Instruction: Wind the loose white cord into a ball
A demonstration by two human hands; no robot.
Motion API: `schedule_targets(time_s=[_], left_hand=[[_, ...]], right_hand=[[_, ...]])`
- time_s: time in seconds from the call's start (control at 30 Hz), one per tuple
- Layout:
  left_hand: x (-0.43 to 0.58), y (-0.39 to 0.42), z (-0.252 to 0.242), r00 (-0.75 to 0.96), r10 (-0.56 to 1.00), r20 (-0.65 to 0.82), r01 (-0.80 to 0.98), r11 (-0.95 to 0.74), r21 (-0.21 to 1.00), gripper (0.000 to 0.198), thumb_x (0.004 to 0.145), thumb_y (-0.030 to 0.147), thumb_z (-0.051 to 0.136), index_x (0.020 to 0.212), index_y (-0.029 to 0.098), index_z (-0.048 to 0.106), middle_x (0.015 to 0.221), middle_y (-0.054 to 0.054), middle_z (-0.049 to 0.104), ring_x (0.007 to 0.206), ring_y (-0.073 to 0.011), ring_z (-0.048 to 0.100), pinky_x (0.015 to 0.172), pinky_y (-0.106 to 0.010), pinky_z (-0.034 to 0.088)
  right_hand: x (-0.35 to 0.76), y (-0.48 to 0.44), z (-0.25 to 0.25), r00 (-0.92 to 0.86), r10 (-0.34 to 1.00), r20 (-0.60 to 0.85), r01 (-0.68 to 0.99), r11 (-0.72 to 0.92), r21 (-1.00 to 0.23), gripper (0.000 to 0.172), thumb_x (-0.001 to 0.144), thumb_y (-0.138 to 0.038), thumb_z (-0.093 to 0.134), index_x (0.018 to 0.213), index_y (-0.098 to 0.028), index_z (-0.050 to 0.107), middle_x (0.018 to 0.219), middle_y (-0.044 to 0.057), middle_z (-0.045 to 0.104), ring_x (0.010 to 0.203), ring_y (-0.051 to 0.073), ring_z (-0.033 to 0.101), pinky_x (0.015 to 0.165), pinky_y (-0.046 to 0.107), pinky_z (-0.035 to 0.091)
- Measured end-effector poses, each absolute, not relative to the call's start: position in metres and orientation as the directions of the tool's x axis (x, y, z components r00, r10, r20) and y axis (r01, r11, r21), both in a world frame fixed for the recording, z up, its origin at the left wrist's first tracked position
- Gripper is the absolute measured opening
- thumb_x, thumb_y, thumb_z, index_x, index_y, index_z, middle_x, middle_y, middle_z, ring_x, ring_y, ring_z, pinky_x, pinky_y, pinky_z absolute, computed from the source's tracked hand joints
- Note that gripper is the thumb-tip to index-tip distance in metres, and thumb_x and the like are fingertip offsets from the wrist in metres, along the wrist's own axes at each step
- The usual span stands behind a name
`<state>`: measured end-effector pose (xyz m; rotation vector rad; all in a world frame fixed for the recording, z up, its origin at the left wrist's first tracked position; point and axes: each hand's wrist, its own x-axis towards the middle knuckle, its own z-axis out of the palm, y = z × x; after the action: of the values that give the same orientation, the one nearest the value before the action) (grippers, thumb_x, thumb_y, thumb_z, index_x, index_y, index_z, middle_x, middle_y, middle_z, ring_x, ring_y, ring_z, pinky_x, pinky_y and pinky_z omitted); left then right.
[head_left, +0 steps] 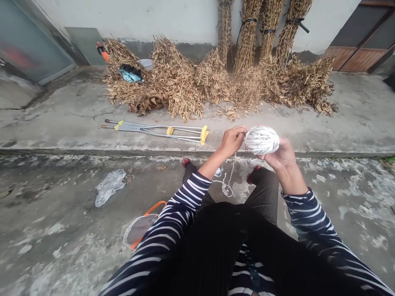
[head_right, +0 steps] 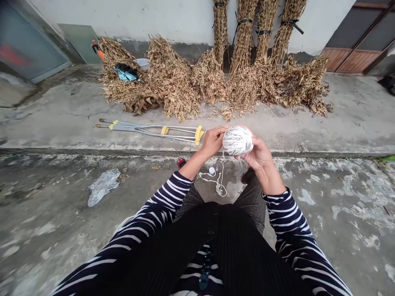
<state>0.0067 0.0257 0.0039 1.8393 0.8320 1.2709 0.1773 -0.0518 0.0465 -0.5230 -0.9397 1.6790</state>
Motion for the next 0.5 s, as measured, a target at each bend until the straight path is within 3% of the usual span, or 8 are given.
schedule_targets(time_s=[0.2, 0.33, 0.5], left_hand=[[0.007, 0.018, 0.0, 0.349, 0.899, 0.263, 0.008, -0.283, 0.959, 0.023, 0.085, 0.007, 0.05, 0.073, 0.015, 0.068, 0.064, 0.003, 0.066, 0.062, -0.0104, 0.062, 0.063, -0.019, 0.046], [0.01, 0.02, 0.001, 0.363, 0.915, 0.175, -0.081, -0.157, 0.984, 0.02, 0.086, 0.009, 0.053, 0.07, 0.015, 0.063, 0.056, 0.005, 0.061, 0.047, -0.0065, 0.054, 0.052, -0.017, 0.041], [0.014, 0.022, 0.005, 0.402, 0.909, 0.107, -0.136, -0.057, 0.989, 0.015, 0.082, 0.008, 0.06, 0.07, 0.014, 0.064, 0.051, 0.005, 0.059, 0.041, -0.0062, 0.052, 0.044, -0.017, 0.039]], right_hand=[[0.185, -0.048, 0.06, -0.213, 0.973, 0.086, -0.46, -0.022, -0.888, 0.055, 0.071, -0.036, 0.083, 0.121, -0.023, 0.064, 0.113, 0.007, 0.074, 0.074, 0.02, 0.07, 0.046, 0.029, 0.061], [0.185, -0.046, 0.067, -0.17, 0.982, 0.085, -0.354, 0.02, -0.935, 0.053, 0.072, -0.034, 0.081, 0.122, -0.024, 0.064, 0.118, 0.009, 0.072, 0.082, 0.022, 0.071, 0.047, 0.028, 0.059], [0.178, -0.041, 0.074, -0.175, 0.977, 0.121, -0.287, 0.067, -0.956, 0.052, 0.074, -0.036, 0.083, 0.121, -0.027, 0.063, 0.118, 0.006, 0.07, 0.074, 0.017, 0.068, 0.048, 0.027, 0.058]])
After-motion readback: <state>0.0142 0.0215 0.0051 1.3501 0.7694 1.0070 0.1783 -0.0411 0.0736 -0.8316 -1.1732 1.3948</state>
